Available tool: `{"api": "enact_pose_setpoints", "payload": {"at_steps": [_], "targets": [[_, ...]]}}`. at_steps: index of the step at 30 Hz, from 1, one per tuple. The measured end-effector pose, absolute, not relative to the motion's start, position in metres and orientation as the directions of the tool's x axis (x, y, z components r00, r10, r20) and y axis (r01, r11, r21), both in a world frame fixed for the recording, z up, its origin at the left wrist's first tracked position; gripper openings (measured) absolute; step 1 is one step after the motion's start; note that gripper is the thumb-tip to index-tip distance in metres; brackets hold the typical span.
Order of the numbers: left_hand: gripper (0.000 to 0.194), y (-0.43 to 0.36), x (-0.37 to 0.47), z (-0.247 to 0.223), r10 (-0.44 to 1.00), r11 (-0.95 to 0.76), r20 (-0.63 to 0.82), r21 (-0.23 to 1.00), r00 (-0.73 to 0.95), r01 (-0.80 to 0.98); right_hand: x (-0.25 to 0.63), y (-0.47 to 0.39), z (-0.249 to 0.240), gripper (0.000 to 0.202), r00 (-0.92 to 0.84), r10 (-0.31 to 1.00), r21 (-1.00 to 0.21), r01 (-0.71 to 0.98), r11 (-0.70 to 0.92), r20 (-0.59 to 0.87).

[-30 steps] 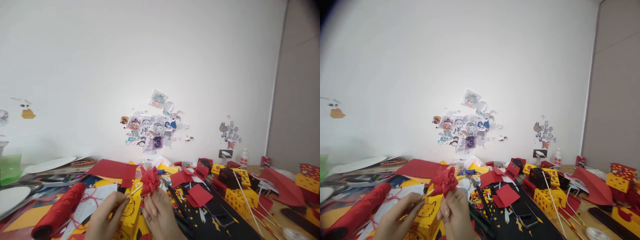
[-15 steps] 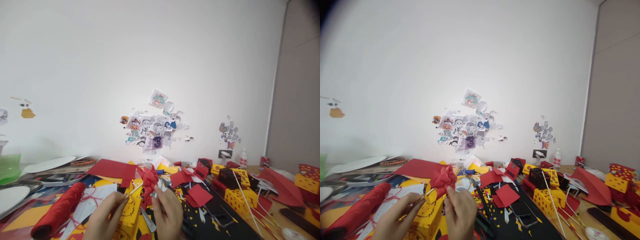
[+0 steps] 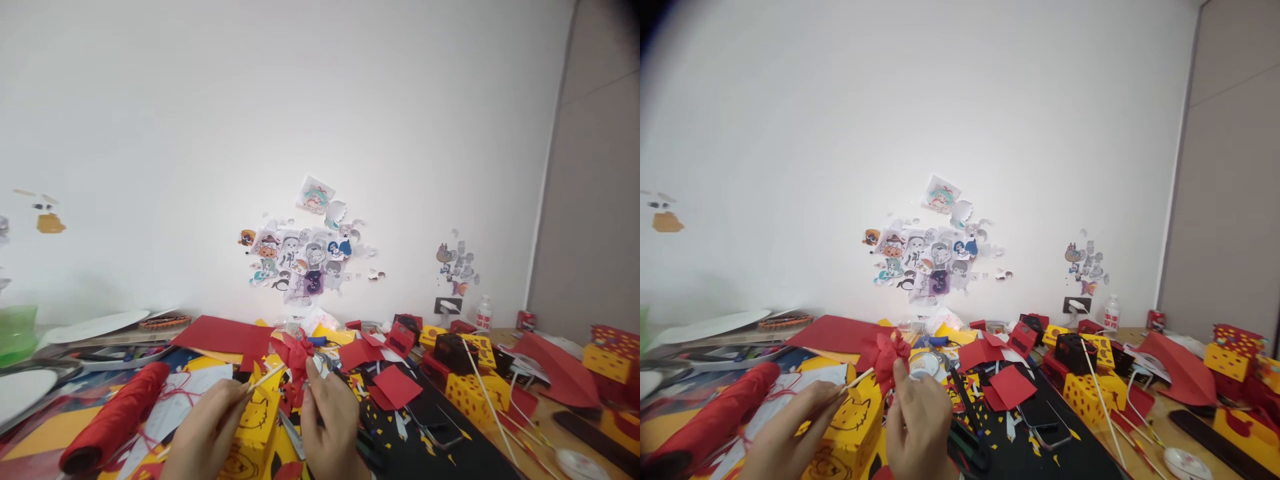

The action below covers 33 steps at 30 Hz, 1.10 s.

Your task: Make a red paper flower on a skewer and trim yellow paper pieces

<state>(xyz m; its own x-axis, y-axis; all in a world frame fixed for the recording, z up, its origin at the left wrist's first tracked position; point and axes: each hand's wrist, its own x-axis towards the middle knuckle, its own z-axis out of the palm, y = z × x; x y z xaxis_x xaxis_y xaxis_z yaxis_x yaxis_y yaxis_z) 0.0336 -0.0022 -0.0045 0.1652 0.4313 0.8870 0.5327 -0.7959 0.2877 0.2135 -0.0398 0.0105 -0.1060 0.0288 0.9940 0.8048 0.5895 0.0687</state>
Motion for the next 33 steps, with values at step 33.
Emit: {"api": "enact_pose_setpoints", "payload": {"at_steps": [33], "targets": [[0.028,0.003,0.018,-0.009,0.044,-0.433,0.855,-0.45,0.517,0.781,0.21,-0.039,0.017,0.01,-0.023,-0.005,0.023,0.934,0.356,1.0]]}}
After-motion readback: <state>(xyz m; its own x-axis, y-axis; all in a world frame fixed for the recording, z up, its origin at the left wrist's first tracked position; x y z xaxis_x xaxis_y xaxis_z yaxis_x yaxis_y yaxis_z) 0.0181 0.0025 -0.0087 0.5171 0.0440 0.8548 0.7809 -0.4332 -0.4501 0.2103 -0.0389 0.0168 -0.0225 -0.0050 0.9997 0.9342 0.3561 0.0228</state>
